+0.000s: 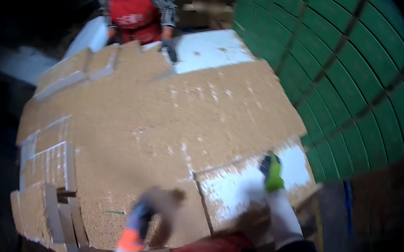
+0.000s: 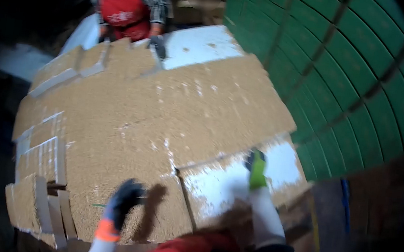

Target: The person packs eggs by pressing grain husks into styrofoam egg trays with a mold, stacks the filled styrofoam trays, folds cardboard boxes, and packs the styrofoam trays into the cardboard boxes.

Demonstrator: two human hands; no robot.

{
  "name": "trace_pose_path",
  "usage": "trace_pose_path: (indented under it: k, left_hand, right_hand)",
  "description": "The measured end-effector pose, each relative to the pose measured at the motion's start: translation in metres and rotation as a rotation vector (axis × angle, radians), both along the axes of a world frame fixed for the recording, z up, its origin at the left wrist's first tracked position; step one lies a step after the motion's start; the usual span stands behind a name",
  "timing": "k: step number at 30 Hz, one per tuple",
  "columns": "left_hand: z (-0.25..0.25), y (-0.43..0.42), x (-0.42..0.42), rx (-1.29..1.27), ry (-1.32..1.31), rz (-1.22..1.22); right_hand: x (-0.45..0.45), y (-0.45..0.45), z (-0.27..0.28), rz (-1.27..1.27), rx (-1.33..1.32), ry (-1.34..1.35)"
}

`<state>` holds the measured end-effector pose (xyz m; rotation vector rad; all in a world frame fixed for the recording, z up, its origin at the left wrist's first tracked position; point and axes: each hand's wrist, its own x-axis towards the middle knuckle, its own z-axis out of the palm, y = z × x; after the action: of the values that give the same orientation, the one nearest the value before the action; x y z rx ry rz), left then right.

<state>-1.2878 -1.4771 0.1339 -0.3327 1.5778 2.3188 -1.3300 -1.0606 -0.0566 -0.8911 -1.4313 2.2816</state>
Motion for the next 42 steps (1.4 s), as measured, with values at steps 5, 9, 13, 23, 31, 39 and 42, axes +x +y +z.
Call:
trace_pose_path:
  k: [5, 9, 13, 23, 31, 39, 42]
  left_hand:
    - [-0.179, 0.146, -0.072, 0.747, -0.645, 0.097]
    - [-0.21, 0.188, -0.1, 0.34, -0.63, 0.597]
    - [-0.239, 0.186, -0.104, 0.255, -0.694, 0.619]
    - [-0.266, 0.181, -0.099, 0.398, -0.708, 0.649]
    - [-0.271, 0.179, -0.087, 0.545, -0.648, 0.586]
    - [-0.208, 0.19, -0.105, 0.313, -0.767, 0.508]
    - [-0.21, 0.196, -0.106, 0.41, -0.785, 0.449]
  right_hand:
    - [-0.069, 0.125, -0.059, -0.252, -0.04, -0.269]
    - [-0.105, 0.143, -0.062, -0.309, -0.013, -0.41]
    - [-0.104, 0.143, -0.052, -0.226, -0.182, -0.336]
    - [-0.098, 0.138, -0.036, -0.135, -0.229, -0.223]
    - [-0.097, 0.133, -0.025, -0.154, -0.217, -0.228]
    - [-0.091, 0.128, -0.022, -0.178, -0.227, -0.233]
    - [-0.086, 0.126, -0.02, -0.201, -0.234, -0.237]
